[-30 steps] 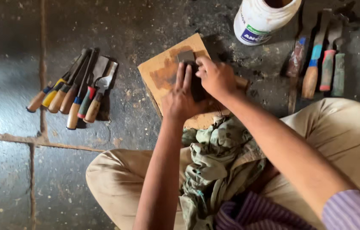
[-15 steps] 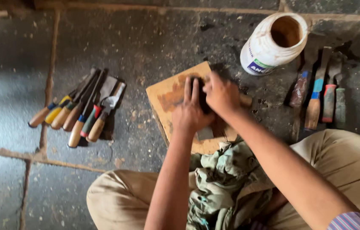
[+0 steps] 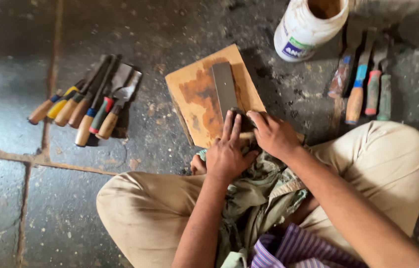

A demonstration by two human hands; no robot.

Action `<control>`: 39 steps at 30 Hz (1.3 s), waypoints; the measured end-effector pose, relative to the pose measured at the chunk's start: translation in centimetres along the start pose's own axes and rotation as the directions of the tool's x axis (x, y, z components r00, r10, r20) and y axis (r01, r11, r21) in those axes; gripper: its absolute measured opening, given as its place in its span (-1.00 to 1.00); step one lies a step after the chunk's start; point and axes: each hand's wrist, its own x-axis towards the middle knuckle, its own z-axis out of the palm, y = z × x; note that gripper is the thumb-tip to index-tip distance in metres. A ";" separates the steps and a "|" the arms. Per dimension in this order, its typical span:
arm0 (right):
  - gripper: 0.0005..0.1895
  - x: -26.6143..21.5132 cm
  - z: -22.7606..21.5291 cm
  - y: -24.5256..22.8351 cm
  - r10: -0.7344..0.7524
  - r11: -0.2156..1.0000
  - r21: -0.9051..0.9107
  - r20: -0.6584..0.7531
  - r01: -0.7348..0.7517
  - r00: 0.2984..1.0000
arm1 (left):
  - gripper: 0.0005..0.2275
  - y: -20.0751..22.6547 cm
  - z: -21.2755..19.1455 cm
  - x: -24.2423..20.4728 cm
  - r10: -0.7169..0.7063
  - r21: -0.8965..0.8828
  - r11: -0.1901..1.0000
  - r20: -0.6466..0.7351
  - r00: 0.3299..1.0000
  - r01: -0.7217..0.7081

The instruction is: The person sits on the floor and sharpens a metal chisel by rubbing it against a sharpening stone mounted on a wooden block. They repeatedly apply a paste from a nearby container to the stone and wipe the chisel with a cloth between strokes.

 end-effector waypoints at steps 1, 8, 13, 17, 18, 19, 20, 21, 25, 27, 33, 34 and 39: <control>-0.54 0.7 -0.2 -0.3 0.019 1.000 -0.006 0.022 -0.019 1.000 | -0.06 0.2 -0.1 -0.4 0.019 -0.002 1.000 -0.042 0.999 -0.019; -0.61 3.7 -1.9 0.9 0.270 0.959 -0.025 0.378 -0.282 0.886 | -0.14 0.9 -0.2 -2.8 0.154 0.031 0.988 -0.163 0.975 -0.151; -0.77 5.7 -2.0 1.3 0.259 0.966 -0.127 0.518 -0.226 0.815 | -0.18 -0.5 1.1 -1.2 0.105 -0.015 0.994 -0.074 0.992 -0.106; -0.67 6.5 -2.3 0.0 0.139 0.958 -0.286 0.490 0.008 0.860 | -0.20 -1.9 2.4 -0.2 0.091 -0.074 0.992 -0.106 0.990 -0.099; -0.67 6.7 -2.2 -0.1 0.141 0.939 -0.339 0.519 0.051 0.843 | -0.20 -2.0 2.8 -0.4 0.093 -0.096 0.990 -0.115 0.989 -0.104; -0.67 6.8 -2.0 -0.1 0.145 0.916 -0.389 0.547 0.098 0.824 | -0.18 -2.1 3.0 -0.4 0.085 -0.107 0.989 -0.111 0.990 -0.097; -0.68 7.1 -1.8 -0.1 0.111 0.906 -0.400 0.546 0.141 0.830 | -0.16 -2.2 3.0 0.0 0.083 -0.114 0.989 -0.110 0.990 -0.096; -0.69 7.3 -1.6 0.1 0.078 0.893 -0.410 0.545 0.184 0.835 | -0.14 -2.3 2.9 0.3 0.081 -0.121 0.988 -0.110 0.991 -0.094; -0.80 6.3 -0.7 0.8 -0.098 0.741 -0.504 0.572 0.443 0.815 | -0.09 -2.0 2.5 -0.7 0.014 -0.150 0.989 0.109 0.994 0.002; -0.68 4.8 -0.9 0.8 -0.214 0.714 -0.482 0.539 0.507 0.814 | -0.03 -1.8 1.8 -1.4 -0.021 -0.043 0.998 0.294 0.956 0.036; -0.77 8.5 1.4 2.6 -0.195 0.706 -0.535 0.485 0.465 0.853 | -0.04 -2.2 0.1 4.1 -0.032 -0.130 0.991 0.094 0.995 0.044; -0.81 7.8 1.3 2.5 -0.183 0.695 -0.537 0.510 0.478 0.840 | -0.01 -1.9 -0.1 2.8 -0.042 -0.099 0.993 0.200 0.979 0.063; -0.73 8.7 0.8 2.3 -0.180 0.765 -0.504 0.431 0.401 0.885 | 0.09 -1.1 -0.9 3.8 -0.162 0.062 0.987 0.430 0.888 0.150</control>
